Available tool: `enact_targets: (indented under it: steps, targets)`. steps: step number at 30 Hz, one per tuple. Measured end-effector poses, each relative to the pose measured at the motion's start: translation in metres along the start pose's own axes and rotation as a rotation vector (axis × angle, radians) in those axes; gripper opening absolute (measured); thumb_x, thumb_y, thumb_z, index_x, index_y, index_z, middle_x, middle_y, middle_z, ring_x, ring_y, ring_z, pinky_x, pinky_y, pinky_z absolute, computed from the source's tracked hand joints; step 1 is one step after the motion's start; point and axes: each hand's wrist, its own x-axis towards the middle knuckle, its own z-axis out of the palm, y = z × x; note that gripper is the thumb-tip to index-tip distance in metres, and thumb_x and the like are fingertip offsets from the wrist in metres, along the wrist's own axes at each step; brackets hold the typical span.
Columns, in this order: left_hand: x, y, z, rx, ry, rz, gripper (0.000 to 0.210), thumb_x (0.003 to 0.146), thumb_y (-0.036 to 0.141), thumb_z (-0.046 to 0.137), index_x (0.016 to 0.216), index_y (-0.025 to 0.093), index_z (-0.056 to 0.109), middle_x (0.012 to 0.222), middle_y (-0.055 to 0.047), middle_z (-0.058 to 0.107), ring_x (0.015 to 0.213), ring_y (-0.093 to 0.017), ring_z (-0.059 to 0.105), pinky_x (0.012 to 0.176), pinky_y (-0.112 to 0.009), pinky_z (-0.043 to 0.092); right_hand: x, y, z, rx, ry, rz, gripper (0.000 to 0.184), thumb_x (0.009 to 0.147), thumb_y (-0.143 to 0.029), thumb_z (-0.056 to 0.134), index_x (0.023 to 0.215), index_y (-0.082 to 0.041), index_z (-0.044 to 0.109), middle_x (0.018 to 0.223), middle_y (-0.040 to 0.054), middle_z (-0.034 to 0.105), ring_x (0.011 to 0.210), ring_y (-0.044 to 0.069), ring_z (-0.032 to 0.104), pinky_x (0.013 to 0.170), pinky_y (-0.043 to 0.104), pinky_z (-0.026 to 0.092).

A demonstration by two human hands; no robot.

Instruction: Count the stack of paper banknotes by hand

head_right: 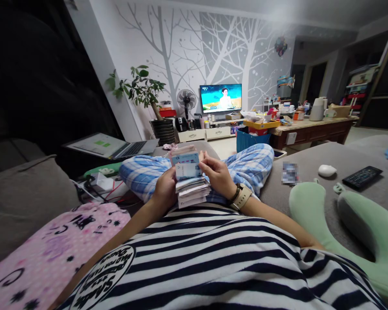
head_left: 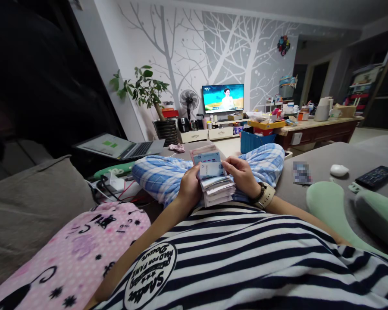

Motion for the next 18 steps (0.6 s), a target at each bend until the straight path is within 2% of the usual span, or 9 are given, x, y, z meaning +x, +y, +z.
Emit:
enact_targets:
  steps: [3,11,18]
  targets:
    - [-0.0019,0.0011,0.0011,0.028,-0.034,0.024,0.020,0.066,0.031,0.074,0.074,0.013,0.068,0.079,-0.007,0.074,0.090,-0.028,0.070,0.084,-0.037,0.054,0.0005,0.0014,0.0004,0.027,-0.001,-0.001,0.038,0.084,-0.053,0.062,0.066,-0.020,0.055,0.062,-0.0030,0.047,0.064,0.013,0.042,0.065,0.030,0.037]
    - [-0.0034,0.0015,0.0013,0.020,-0.011,0.023,0.019,0.066,0.029,0.076,0.071,0.013,0.067,0.077,-0.008,0.074,0.094,-0.029,0.069,0.086,-0.037,0.053,0.0001,0.0011,0.0019,0.045,0.021,0.014,0.038,0.080,-0.057,0.065,0.069,-0.021,0.057,0.062,-0.0031,0.049,0.061,0.013,0.042,0.063,0.030,0.040]
    - [0.0034,-0.0043,0.0008,-0.084,0.020,0.001,0.020,0.066,0.026,0.075,0.079,0.012,0.069,0.083,-0.009,0.076,0.098,-0.030,0.070,0.091,-0.042,0.052,-0.0028,0.0037,0.0019,0.091,-0.038,0.032,0.044,0.088,-0.059,0.054,0.068,-0.020,0.060,0.056,-0.0002,0.059,0.055,0.013,0.046,0.058,0.030,0.039]
